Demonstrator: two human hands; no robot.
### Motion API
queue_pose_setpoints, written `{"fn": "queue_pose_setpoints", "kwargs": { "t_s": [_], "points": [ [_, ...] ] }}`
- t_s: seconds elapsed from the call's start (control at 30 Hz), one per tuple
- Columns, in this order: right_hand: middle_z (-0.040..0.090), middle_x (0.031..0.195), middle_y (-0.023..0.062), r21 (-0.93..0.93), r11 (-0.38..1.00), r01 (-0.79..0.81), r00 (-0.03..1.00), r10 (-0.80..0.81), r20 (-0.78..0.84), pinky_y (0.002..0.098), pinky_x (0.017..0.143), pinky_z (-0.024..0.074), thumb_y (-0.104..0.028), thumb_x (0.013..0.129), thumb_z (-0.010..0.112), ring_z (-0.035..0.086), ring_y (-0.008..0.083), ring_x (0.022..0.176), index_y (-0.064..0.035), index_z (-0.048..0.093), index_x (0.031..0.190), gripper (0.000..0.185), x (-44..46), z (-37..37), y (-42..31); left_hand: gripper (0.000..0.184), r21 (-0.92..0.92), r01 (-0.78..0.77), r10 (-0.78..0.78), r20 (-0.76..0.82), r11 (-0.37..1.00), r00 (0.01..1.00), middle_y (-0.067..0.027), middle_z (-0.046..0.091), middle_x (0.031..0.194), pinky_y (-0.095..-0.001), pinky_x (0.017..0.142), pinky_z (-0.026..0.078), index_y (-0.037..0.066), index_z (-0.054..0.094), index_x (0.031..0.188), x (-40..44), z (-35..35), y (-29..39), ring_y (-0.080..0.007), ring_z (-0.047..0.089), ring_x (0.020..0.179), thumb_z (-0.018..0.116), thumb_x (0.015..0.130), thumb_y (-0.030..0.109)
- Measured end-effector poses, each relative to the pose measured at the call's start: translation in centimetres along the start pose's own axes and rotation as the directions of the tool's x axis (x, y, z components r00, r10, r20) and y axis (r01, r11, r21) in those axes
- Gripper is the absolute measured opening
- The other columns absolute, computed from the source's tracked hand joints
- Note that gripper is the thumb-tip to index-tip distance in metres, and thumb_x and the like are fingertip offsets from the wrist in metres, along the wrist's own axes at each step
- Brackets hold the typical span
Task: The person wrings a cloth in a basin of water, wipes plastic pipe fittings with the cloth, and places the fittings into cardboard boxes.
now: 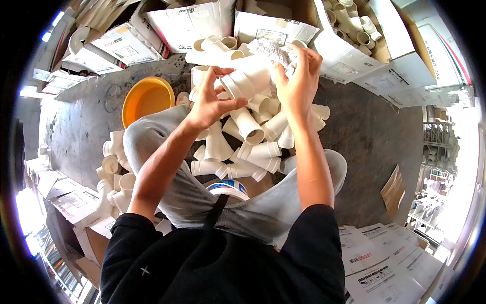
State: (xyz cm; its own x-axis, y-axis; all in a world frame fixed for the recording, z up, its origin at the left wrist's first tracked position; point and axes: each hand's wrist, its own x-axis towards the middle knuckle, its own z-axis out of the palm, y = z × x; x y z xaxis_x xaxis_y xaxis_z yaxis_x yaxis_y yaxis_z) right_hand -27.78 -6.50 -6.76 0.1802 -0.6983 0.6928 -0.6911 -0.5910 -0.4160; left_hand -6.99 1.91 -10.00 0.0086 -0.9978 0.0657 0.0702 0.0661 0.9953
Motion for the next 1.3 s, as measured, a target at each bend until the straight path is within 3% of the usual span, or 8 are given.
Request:
{"fn": "queue_pose_setpoints", "kwargs": {
  "t_s": [0.17,0.3,0.47,0.57,0.7,0.93,1.1,1.3],
  "points": [
    [0.069,0.124,0.0124,-0.133,0.983,-0.126,0.992,0.127,0.004,0.0440,0.104,0.0477,-0.017,0.088,0.074,0.063,0.0314,0.121,-0.0085,0.073,0.115,0.028,0.1,0.7,2.7,0.067,0.282,-0.199,0.195,0.042,0.938,0.980,-0.0152,0.049,0.123,-0.0409,0.099,0.054,0.005,0.058,0.126,-0.4,0.6,0.6,-0.0327,0.053,0.120,0.089,0.067,0.008],
    [0.076,0.105,0.0155,0.003,0.875,-0.484,0.841,0.464,0.279,0.0424,0.101,0.0485,-0.021,0.089,0.068,0.071,0.0345,0.102,-0.0088,0.075,0.113,0.028,0.5,0.1,3.7,0.066,0.314,-0.228,0.207,0.098,0.922,0.973,-0.0150,0.051,0.123,-0.0420,0.106,0.045,0.008,0.060,0.126,-0.4,0.9,-0.5,-0.0354,0.053,0.120,0.087,0.065,0.007],
    [0.076,0.106,0.0162,-0.225,0.932,-0.284,0.872,0.349,0.343,0.0443,0.088,0.0556,-0.018,0.090,0.066,0.073,0.0364,0.099,-0.0079,0.075,0.111,0.025,0.2,0.0,2.8,0.067,0.325,-0.241,0.214,0.117,0.915,0.970,-0.0152,0.052,0.123,-0.0425,0.106,0.044,0.008,0.061,0.125,-0.6,1.3,-1.5,-0.0353,0.052,0.120,0.086,0.063,0.006],
    [0.075,0.109,0.0169,-0.133,0.982,-0.136,0.942,0.169,0.291,0.0444,0.088,0.0559,-0.017,0.091,0.065,0.073,0.0364,0.099,-0.0085,0.074,0.114,0.026,-0.5,0.7,2.6,0.067,0.359,-0.225,0.203,0.098,0.906,0.974,-0.0138,0.052,0.123,-0.0428,0.105,0.046,0.008,0.060,0.127,-0.5,1.4,-1.4,-0.0325,0.052,0.122,0.086,0.065,0.008],
    [0.076,0.107,0.0163,0.232,0.936,-0.267,0.932,0.188,0.311,0.0404,0.085,0.0587,-0.015,0.092,0.066,0.073,0.0320,0.099,-0.0084,0.072,0.119,0.029,-1.8,1.4,-2.1,0.069,0.414,-0.207,0.225,0.005,0.886,0.974,-0.0126,0.056,0.123,-0.0426,0.105,0.044,0.008,0.059,0.129,0.1,0.9,-2.4,-0.0290,0.052,0.122,0.089,0.067,0.013],
    [0.055,0.139,0.0169,0.250,0.924,0.290,0.889,-0.357,0.286,0.0470,0.101,0.0546,-0.003,0.089,0.064,0.059,0.0374,0.125,-0.0158,0.060,0.143,0.055,-4.3,2.4,-5.2,0.079,0.115,-0.139,0.156,-0.150,0.984,0.976,-0.0149,0.059,0.130,-0.0402,0.106,0.046,0.003,0.050,0.137,0.8,0.0,-2.9,-0.0263,0.058,0.123,0.089,0.068,0.005],
    [0.062,0.130,0.0155,0.109,0.966,0.234,0.920,-0.256,0.296,0.0437,0.101,0.0543,-0.004,0.085,0.069,0.061,0.0348,0.120,-0.0059,0.066,0.131,0.047,-2.5,2.1,-3.1,0.079,0.182,-0.033,0.063,-0.165,0.983,0.984,-0.0146,0.055,0.131,-0.0351,0.085,0.063,0.004,0.046,0.136,0.7,-0.1,-2.7,-0.0242,0.064,0.113,0.088,0.070,-0.002],
    [0.062,0.129,0.0171,-0.158,0.980,0.120,0.976,-0.087,0.200,0.0478,0.110,0.0476,-0.005,0.086,0.068,0.061,0.0377,0.119,-0.0028,0.070,0.124,0.039,-1.8,2.3,0.9,0.075,0.315,-0.064,0.117,-0.154,0.947,0.981,-0.0152,0.060,0.123,-0.0374,0.091,0.058,0.005,0.051,0.133,0.9,0.3,-1.8,-0.0267,0.064,0.111,0.090,0.069,0.008]
  ]
}}
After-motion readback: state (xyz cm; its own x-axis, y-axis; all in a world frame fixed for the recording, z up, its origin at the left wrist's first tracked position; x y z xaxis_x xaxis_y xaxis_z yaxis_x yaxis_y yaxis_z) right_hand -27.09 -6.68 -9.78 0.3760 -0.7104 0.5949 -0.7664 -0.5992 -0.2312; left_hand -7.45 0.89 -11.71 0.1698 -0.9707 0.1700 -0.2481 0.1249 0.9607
